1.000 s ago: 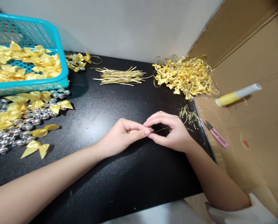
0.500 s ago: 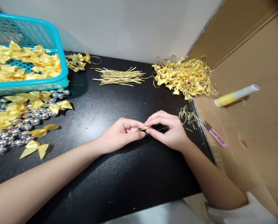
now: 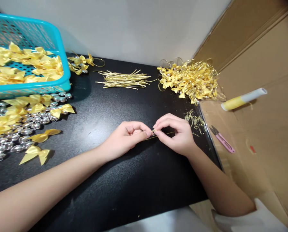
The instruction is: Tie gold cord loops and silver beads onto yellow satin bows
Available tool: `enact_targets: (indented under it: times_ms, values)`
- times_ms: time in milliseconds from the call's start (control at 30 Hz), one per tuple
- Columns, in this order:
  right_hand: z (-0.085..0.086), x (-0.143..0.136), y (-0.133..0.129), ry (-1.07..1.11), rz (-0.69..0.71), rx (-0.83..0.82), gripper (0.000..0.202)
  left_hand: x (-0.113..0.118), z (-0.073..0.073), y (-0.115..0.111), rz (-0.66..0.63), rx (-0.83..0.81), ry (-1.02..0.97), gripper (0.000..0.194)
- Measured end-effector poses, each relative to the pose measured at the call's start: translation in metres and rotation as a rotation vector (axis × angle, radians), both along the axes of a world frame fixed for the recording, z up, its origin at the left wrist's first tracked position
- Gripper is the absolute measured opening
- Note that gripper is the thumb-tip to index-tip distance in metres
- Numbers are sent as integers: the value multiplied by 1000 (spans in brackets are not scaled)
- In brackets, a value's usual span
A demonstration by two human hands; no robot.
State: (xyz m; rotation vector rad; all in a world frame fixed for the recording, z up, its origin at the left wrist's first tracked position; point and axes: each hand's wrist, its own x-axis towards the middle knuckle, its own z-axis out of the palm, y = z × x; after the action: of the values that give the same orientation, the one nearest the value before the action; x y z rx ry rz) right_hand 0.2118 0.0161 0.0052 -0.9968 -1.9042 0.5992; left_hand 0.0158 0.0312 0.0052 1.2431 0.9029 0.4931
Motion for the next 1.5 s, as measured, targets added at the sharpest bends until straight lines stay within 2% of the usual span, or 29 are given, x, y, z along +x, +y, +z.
enact_targets:
  times_ms: [200,367,667,767,967,1200,1300,1500]
  values:
    - [1,1,-2,12,25,-9,9,2,0,-2,47,-8,-27,30]
    - [0,1,-6,37,66,-137,34,3,1,-2,79,-18,-47,24]
    - [-3,2,-7,100,97,-201,31,3,0,-1,45,-71,-67,25]
    - [-3,2,-6,86,86,-173,24,2,1,0,18,-91,-55,25]
    - [-3,1,-6,118,67,-138,24,2,1,0,18,-104,-73,24]
    - [-2,0,-5,285,112,-337,26,1,-1,2,17,-59,-23,25]
    - [-2,0,-5,321,127,-371,26,0,0,2,18,-46,-20,26]
    - [-1,4,-4,194,77,-278,30,0,-2,1,16,-45,-35,25]
